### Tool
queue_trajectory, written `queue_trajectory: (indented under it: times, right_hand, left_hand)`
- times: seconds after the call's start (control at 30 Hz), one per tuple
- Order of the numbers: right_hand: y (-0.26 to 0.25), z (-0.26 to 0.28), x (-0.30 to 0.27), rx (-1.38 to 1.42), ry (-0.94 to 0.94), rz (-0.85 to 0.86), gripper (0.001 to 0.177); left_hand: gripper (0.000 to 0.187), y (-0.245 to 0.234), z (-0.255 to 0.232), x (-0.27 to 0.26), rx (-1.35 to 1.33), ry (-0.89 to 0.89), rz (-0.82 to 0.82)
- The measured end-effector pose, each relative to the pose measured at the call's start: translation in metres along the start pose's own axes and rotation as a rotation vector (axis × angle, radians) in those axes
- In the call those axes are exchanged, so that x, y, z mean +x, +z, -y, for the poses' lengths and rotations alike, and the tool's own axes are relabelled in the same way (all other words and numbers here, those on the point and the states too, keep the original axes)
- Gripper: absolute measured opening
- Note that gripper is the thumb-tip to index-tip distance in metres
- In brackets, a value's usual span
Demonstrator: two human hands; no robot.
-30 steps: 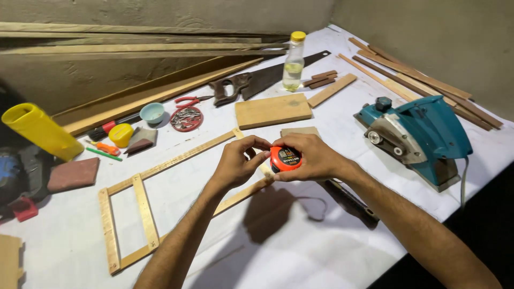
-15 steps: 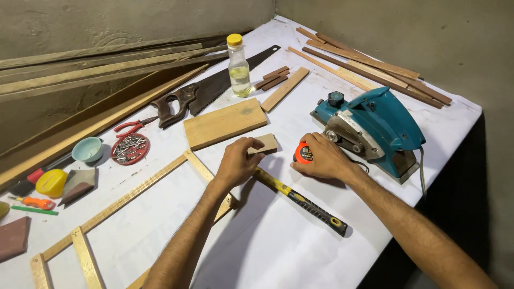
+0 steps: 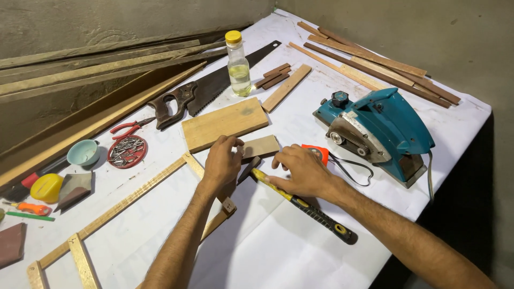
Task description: The person assembles a small wooden frame on a workbench. They pick nails from a tin, position thin wooden crossbars across the frame, hammer the nails in, measure the frame with a tape measure, and sand a small wooden block by hand.
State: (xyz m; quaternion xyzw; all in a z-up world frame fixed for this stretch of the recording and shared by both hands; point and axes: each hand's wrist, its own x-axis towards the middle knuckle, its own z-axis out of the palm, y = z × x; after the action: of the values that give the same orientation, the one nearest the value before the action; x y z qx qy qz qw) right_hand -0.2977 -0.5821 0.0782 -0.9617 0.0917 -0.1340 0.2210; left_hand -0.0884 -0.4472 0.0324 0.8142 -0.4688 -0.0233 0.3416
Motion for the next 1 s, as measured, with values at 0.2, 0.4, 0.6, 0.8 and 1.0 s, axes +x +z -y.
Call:
queue_trajectory:
  times: [0.2, 0.4, 0.6, 0.8, 1.0]
  right_hand:
    - [0.004, 0.022, 0.002, 0.003, 0.036, 0.249, 0.04]
    - [0.021, 0.005, 0.001, -0.023, 0.127, 0.298, 0.043]
    - [0.051, 0.003, -0.005, -0.098, 0.032, 0.138, 0.029]
    - [0.064, 0.063, 0.009, -0.008, -0.117, 0.014, 0.019]
    - [0.087, 0.166, 0.041, 0.291, -0.046, 0.138, 0.02]
  left_hand:
    - [0.023, -0.014, -0.004, -0.011, -0.037, -0.069, 0.044]
    - [0.025, -0.031, -0.002, -0.031, -0.063, -0.098, 0.051]
    - [0.023, -0.071, 0.013, -0.079, 0.003, 0.023, -0.117]
    - [0.022, -0.13, 0.041, -0.148, 0.037, 0.022, -0.281]
    - [0.021, -0.19, 0.088, -0.226, 0.058, -0.081, -0.385]
